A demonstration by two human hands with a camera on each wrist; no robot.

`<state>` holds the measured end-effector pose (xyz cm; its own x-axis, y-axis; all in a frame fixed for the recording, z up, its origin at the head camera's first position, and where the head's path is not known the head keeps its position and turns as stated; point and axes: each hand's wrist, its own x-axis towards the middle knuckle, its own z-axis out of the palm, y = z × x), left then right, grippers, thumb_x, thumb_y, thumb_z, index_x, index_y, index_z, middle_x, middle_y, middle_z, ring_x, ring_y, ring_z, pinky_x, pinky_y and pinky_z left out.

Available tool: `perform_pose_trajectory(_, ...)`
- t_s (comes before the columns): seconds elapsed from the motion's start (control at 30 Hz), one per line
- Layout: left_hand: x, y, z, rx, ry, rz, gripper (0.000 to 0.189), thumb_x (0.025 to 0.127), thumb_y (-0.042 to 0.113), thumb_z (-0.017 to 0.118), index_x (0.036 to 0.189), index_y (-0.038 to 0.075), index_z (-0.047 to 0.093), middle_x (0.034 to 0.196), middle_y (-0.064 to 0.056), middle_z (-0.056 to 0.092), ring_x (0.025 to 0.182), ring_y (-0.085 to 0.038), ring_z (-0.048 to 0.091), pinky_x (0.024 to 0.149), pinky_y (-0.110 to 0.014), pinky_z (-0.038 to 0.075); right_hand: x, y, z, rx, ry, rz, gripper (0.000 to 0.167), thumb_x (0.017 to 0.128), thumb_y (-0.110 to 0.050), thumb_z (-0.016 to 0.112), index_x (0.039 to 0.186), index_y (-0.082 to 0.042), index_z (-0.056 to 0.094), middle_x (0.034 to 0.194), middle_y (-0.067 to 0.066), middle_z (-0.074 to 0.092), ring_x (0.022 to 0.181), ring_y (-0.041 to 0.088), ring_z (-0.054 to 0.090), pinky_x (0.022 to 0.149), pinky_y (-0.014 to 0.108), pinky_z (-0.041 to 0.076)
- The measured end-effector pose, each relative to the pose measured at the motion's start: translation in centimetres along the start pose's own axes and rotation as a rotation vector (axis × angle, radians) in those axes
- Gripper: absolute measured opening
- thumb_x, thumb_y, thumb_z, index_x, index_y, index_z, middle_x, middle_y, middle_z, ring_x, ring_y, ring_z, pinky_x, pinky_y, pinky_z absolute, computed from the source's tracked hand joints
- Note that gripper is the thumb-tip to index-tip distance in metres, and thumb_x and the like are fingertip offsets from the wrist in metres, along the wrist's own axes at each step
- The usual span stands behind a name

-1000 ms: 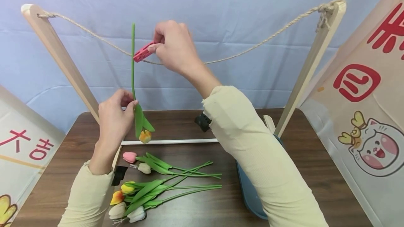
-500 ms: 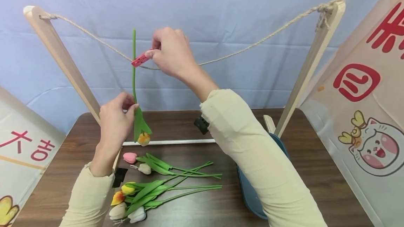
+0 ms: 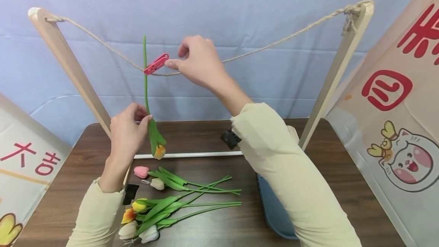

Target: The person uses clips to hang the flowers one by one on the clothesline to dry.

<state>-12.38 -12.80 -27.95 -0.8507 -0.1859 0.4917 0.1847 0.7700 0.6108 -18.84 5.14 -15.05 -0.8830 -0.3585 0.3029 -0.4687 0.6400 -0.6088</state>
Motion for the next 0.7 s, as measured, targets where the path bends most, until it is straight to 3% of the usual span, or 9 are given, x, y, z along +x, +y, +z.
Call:
perform_pose_trajectory(0.27,-0.1,-0.2,0.2,0.012,-0.010,-0.018,0.009,0.083,0.004,0.065,0.086,-0.003,0.061,0.077,-0.016,0.064,0.068,-0.028,0.061,0.065,-0.042,0.046,-1.9,2.2,-0.8,0.043,-0.062,-0.004,0.016,0.081,-0.020,0.070,0.078,-0.005,0.067,0.067,0.006,0.059,0.060,0.020,0.051,0.056,0.029,0.039)
perform_pose_trajectory(0.5,-0.3,-0.5,0.5,0.029,-0.007,-0.002,0.008,0.082,0.005,0.065,0.083,-0.001,0.061,0.072,-0.014,0.063,0.064,-0.027,0.058,0.064,-0.043,0.044,-3.6,4.6,-1.0,0.025,-0.185,0.043,0.013,0.083,-0.018,0.067,0.082,-0.005,0.069,0.066,0.006,0.059,0.057,0.021,0.054,0.058,0.030,0.043)
perform_pose_trajectory(0.7,-0.6,-0.6,0.6,0.042,-0.025,0.004,0.010,0.083,0.009,0.066,0.080,0.001,0.062,0.068,-0.011,0.060,0.058,-0.026,0.054,0.058,-0.041,0.042,-5.0,7.9,-1.2,-0.014,-0.291,0.074,0.014,0.086,-0.017,0.064,0.086,-0.004,0.068,0.066,0.004,0.060,0.057,0.018,0.055,0.057,0.032,0.043)
